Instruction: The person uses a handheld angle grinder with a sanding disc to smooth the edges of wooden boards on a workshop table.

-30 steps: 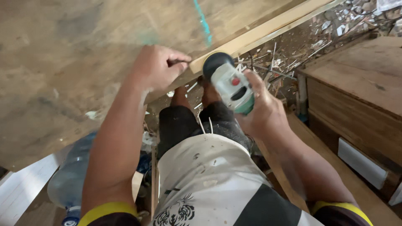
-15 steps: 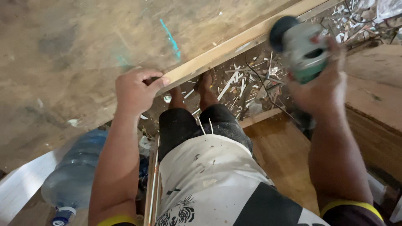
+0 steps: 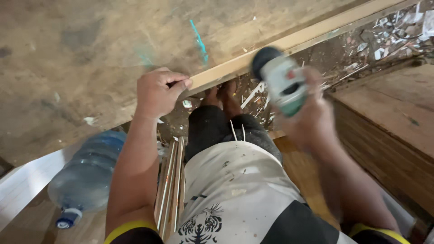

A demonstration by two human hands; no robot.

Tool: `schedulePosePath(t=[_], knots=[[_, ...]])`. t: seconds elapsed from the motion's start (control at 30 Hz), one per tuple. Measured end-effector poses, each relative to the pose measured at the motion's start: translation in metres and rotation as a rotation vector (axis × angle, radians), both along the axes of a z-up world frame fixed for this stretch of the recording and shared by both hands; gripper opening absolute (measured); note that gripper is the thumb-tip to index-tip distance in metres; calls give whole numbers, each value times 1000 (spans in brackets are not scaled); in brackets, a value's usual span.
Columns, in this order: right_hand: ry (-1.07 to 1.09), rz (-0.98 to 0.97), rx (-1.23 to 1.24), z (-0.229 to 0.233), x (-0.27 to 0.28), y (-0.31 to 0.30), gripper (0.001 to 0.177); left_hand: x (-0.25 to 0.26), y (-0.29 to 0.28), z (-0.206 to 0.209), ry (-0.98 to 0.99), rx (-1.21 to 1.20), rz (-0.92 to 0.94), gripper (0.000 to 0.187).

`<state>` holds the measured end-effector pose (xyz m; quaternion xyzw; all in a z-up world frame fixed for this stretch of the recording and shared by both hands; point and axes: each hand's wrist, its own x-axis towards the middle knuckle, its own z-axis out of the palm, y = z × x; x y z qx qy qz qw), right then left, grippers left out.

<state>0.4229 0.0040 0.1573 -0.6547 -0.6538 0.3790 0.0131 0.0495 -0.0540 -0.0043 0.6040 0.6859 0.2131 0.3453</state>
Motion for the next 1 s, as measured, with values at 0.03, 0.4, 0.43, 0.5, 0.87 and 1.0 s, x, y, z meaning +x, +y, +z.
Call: schedulePosePath(t=[0.03, 0.4, 0.43, 0.5, 0.87, 1.0], knots=[[-123, -74, -249, 13, -24, 5, 99, -2, 0, -3, 17, -24, -29, 14], [-9, 150, -153, -28, -51, -51, 101, -14, 4, 6, -44, -207, -80, 15], [-26, 109, -115, -24, -46, -46, 100, -12, 8, 14, -16, -252, -73, 19], [-45, 73, -72, -20, -31, -35, 100, -6, 10, 16, 10, -291, -60, 23], [-347, -118, -19, -13, 99, 39, 101, 24, -4, 17, 40, -246, 213, 12], [-347, -223, -57, -1, 132, 67, 101, 29, -6, 16, 29, -372, 274, 17]])
